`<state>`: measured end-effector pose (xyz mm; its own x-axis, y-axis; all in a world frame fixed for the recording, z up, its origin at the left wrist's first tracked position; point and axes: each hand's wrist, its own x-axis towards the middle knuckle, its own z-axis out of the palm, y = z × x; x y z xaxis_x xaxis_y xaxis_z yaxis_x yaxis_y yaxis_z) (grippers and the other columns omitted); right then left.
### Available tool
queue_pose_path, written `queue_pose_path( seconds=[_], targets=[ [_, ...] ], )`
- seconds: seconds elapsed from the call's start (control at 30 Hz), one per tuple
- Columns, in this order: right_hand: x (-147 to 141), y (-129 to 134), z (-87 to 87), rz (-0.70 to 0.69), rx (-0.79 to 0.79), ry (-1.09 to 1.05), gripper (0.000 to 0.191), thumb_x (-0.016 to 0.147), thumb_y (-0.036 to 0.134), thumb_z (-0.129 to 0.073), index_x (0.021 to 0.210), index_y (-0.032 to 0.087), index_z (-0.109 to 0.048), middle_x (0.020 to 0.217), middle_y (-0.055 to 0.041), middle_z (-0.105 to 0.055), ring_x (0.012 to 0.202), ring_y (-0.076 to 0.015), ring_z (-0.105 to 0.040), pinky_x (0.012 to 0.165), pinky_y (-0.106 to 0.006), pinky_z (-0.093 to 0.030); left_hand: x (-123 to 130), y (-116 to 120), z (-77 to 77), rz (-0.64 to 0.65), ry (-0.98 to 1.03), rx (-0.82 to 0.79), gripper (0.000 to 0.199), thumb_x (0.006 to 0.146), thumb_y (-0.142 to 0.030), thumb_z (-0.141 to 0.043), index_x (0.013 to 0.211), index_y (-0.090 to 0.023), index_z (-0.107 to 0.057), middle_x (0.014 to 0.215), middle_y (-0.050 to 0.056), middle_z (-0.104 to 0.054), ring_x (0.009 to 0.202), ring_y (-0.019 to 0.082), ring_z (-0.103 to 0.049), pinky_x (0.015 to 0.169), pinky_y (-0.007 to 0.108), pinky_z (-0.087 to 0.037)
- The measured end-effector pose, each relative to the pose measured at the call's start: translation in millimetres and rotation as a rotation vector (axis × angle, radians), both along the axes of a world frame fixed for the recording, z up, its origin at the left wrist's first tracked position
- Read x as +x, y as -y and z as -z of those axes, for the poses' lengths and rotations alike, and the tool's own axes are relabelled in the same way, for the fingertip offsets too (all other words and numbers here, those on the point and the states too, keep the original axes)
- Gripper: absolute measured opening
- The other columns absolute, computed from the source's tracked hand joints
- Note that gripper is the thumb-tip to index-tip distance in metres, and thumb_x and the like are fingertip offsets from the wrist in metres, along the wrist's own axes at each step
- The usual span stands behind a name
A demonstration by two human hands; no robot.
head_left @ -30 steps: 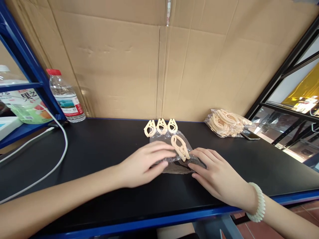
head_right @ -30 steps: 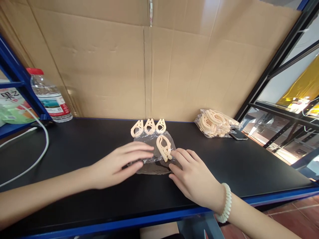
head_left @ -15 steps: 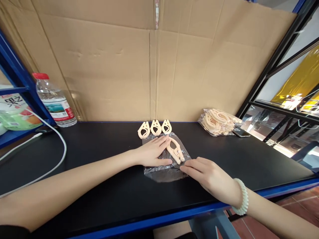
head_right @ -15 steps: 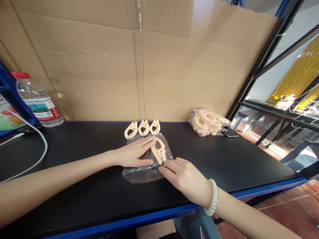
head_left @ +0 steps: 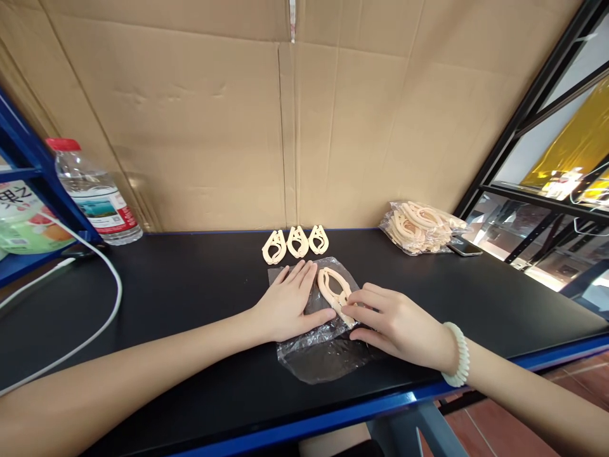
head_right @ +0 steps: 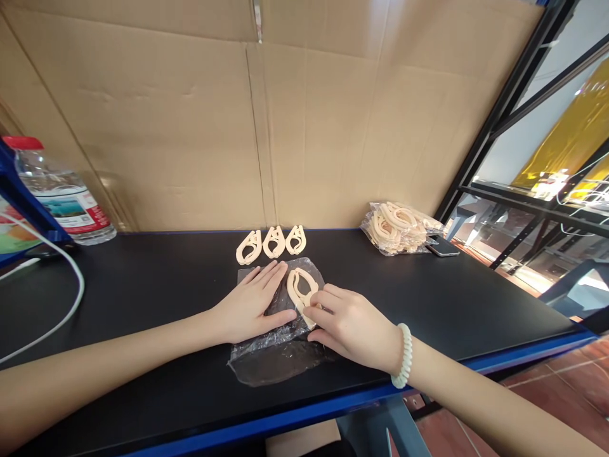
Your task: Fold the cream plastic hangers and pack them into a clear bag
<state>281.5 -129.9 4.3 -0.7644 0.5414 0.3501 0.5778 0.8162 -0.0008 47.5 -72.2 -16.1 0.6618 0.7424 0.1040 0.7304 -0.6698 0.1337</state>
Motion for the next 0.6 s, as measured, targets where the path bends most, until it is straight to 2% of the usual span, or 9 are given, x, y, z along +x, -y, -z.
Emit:
queue_pose_path(
  seconds=[0.2, 0.37, 0.5, 0.6],
  targets=[
    [-2.2, -5.9, 5.8, -0.043, 0.116, 0.001, 0.018, 0.096, 0.026, -0.051, 0.097, 0.013, -0.063, 0.086, -0.0076, -0.061, 0.076, -0.0191, -0.053, 0.068, -0.031, -0.047, 1.5, -1.0, 1.3, -0.035, -0.039, -0.014, 0.099, 0.084, -0.075, -0.034, 0.15, -0.002, -0.02, 0.157, 0.021, -0.02, 0.145, 0.035, -0.019, 0.116, 0.048, -0.018],
    [-4.3, -9.4, 8.1, -0.033, 0.249, 0.044, 0.02, 0.097, 0.026, -0.05, 0.088, 0.014, -0.063, 0.079, -0.0052, -0.06, 0.074, -0.0185, -0.051, 0.064, -0.03, -0.041, 2.0, -0.2, -0.7, -0.036, -0.047, -0.006, 0.097, 0.084, -0.075, -0.033, 0.151, -0.006, -0.018, 0.157, 0.02, -0.02, 0.145, 0.035, -0.02, 0.115, 0.048, -0.019],
    [-9.7, -9.9, 6.0, 0.005, 0.422, 0.126, 0.029, 0.097, 0.024, -0.048, 0.072, 0.016, -0.058, 0.07, -0.0027, -0.055, 0.067, -0.0171, -0.047, 0.055, -0.031, -0.032, 3.1, 1.2, -3.5, -0.042, -0.062, -0.02, 0.098, 0.085, -0.073, -0.035, 0.151, -0.004, -0.016, 0.157, 0.02, -0.018, 0.145, 0.034, -0.018, 0.116, 0.048, -0.018],
    [-14.8, -10.9, 5.6, 0.021, 0.48, 0.178, 0.028, 0.095, 0.017, -0.049, 0.068, 0.017, -0.055, 0.068, -0.0019, -0.053, 0.066, -0.0168, -0.046, 0.053, -0.031, -0.027, 3.2, 1.2, -3.7, -0.038, -0.069, -0.029, 0.098, 0.085, -0.072, -0.034, 0.15, -0.001, -0.016, 0.157, 0.021, -0.018, 0.146, 0.033, -0.016, 0.117, 0.047, -0.016]
  ],
)
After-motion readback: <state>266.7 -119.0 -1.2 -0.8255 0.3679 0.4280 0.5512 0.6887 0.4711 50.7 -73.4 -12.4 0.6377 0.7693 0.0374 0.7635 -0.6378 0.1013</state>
